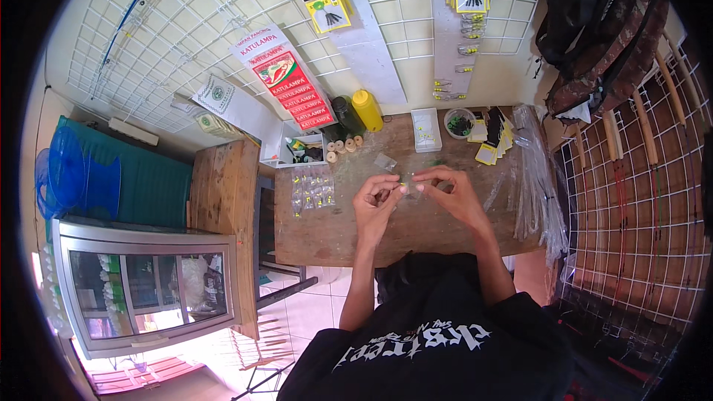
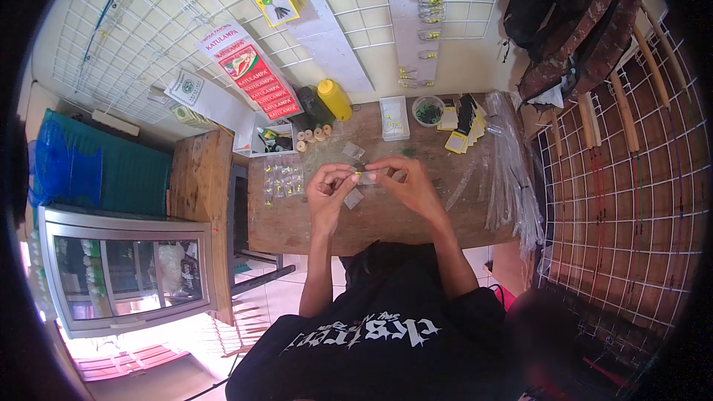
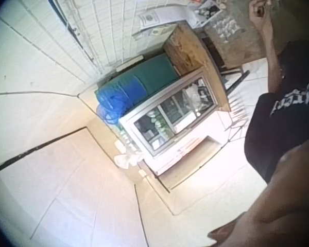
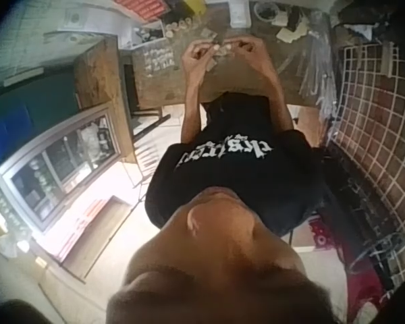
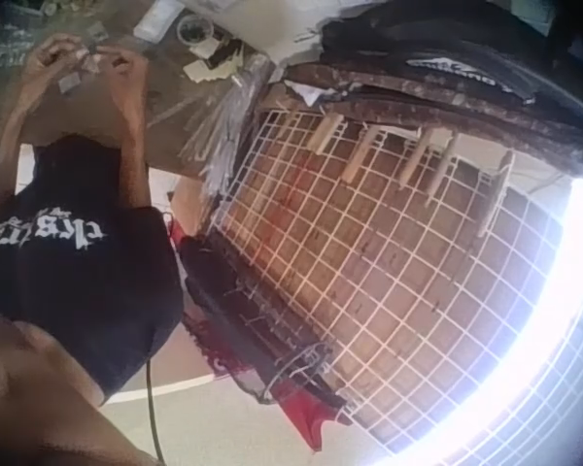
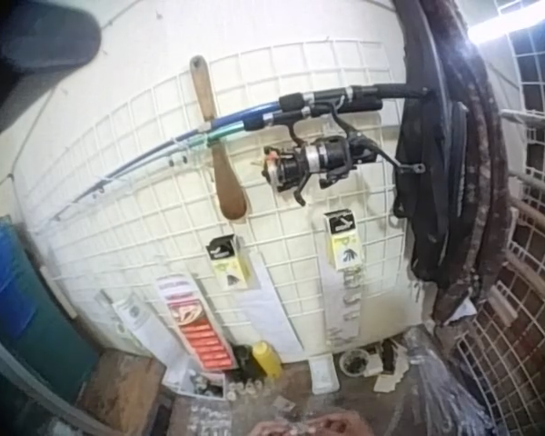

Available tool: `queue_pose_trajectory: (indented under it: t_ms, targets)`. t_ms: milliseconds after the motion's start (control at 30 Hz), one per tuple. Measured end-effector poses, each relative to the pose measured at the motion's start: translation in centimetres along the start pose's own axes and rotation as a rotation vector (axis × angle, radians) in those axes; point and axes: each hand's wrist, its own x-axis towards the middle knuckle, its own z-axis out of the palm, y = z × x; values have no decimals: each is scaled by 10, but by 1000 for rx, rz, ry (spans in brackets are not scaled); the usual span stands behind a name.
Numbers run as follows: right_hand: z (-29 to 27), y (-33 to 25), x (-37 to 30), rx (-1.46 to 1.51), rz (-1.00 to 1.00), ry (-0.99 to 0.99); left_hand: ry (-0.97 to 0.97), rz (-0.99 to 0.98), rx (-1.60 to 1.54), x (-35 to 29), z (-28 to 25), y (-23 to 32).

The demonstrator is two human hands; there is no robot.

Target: Assembling or preparing small fishing lures and hooks at a workbench in a tackle shop.

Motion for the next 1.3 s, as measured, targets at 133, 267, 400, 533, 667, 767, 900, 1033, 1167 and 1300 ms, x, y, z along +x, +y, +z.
queue_pose_trajectory:
  t_ms: [133, 267, 400, 533, 667, 767, 900, 1033, 1167, 1300]
  targets:
    - [-5, -1, 10, 99, -13, -76, -89, -16, 128, 3, -5, 9]
    - [-6, -6, 18, 156, 14, -236, -123, -23, 127, 5, -5, 17]
    - [-5, -1, 26, 367, 62, -324, -115, -58, 97, 3, -2, 27]
    - [-7, 3, 32, 528, 129, -448, -147, -45, 110, 4, -3, 28]
    - [-6, 17, 38, 605, 91, -614, -185, -15, 123, 6, -6, 25]
    - [-2, 19, 39, 674, 104, -633, -195, 1, 118, 6, -6, 27]
    - [1, 25, 39, 707, 109, -603, -187, -15, 77, 7, -4, 31]
    - [3, 8, 33, 717, 181, -567, -144, -57, 24, 6, -5, 31]
    - [4, 5, 28, 631, 200, -479, -138, 26, 120, 8, -8, 28]
    - [9, -6, 21, 552, 187, -333, -69, 100, 155, 7, -6, 27]
